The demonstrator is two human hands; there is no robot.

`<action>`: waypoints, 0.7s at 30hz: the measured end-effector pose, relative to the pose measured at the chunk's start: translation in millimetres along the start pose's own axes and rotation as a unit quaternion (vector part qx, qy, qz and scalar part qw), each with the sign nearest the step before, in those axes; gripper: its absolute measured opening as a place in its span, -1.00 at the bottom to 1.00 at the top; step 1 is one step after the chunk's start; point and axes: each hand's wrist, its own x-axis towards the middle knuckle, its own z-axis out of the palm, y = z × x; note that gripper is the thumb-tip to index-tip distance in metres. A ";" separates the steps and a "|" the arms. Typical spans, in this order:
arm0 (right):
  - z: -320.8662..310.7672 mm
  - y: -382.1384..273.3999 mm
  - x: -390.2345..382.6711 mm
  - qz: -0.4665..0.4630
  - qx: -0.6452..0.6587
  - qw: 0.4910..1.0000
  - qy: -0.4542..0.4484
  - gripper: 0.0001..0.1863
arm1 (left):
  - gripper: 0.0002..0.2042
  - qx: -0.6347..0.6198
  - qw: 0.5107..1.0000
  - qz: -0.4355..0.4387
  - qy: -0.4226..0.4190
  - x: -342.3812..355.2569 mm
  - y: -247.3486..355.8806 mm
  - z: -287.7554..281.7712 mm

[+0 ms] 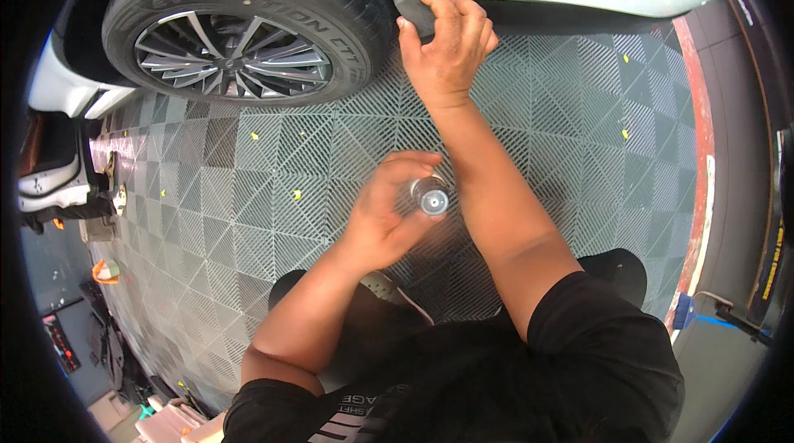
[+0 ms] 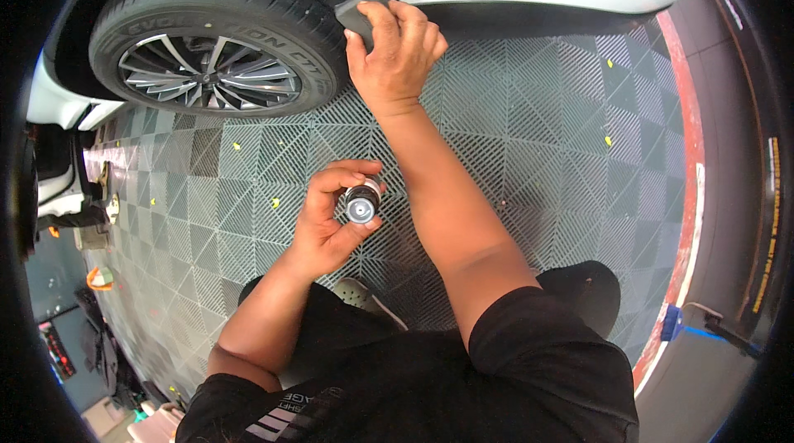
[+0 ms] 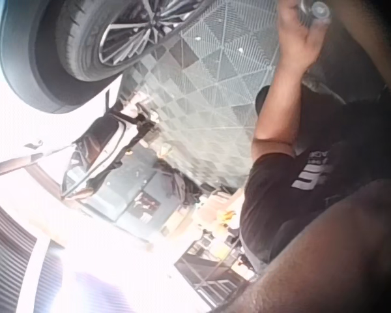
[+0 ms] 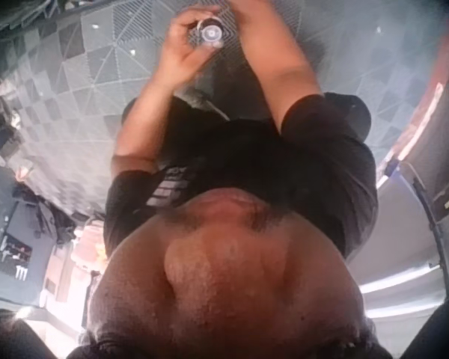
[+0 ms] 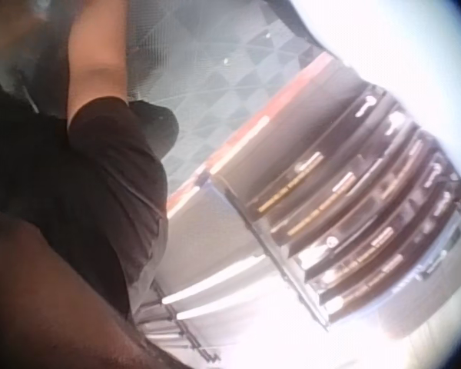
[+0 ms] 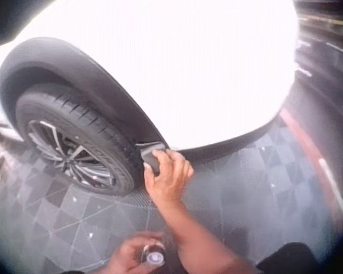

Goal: The person applies a liquid coating to the rear bumper and wheel arch of a white car using a small bottle and a foam applicator. They repeatedly dispense the liquid onto the applicator and rub it into the car's surface, working along the lower edges and wheel wells.

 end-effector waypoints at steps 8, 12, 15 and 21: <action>9.8 21.8 -65.1 0.074 0.019 0.997 -0.020 -0.38 | -0.51 0.047 0.995 -0.082 -0.011 -39.9 -16.5 -4.0; 13.9 42.7 -101.1 0.182 0.040 0.979 -0.079 -0.41 | -0.53 0.069 0.990 -0.127 0.001 -59.8 -24.9 -10.8; 17.0 80.7 -132.4 0.376 0.030 0.911 -0.164 -0.39 | -0.52 0.057 0.986 -0.156 0.016 -66.1 -39.0 -14.7; 5.6 21.2 -127.7 0.466 0.207 0.860 -0.029 -0.34 | -0.55 0.030 0.980 -0.188 0.061 -72.0 -50.6 -15.7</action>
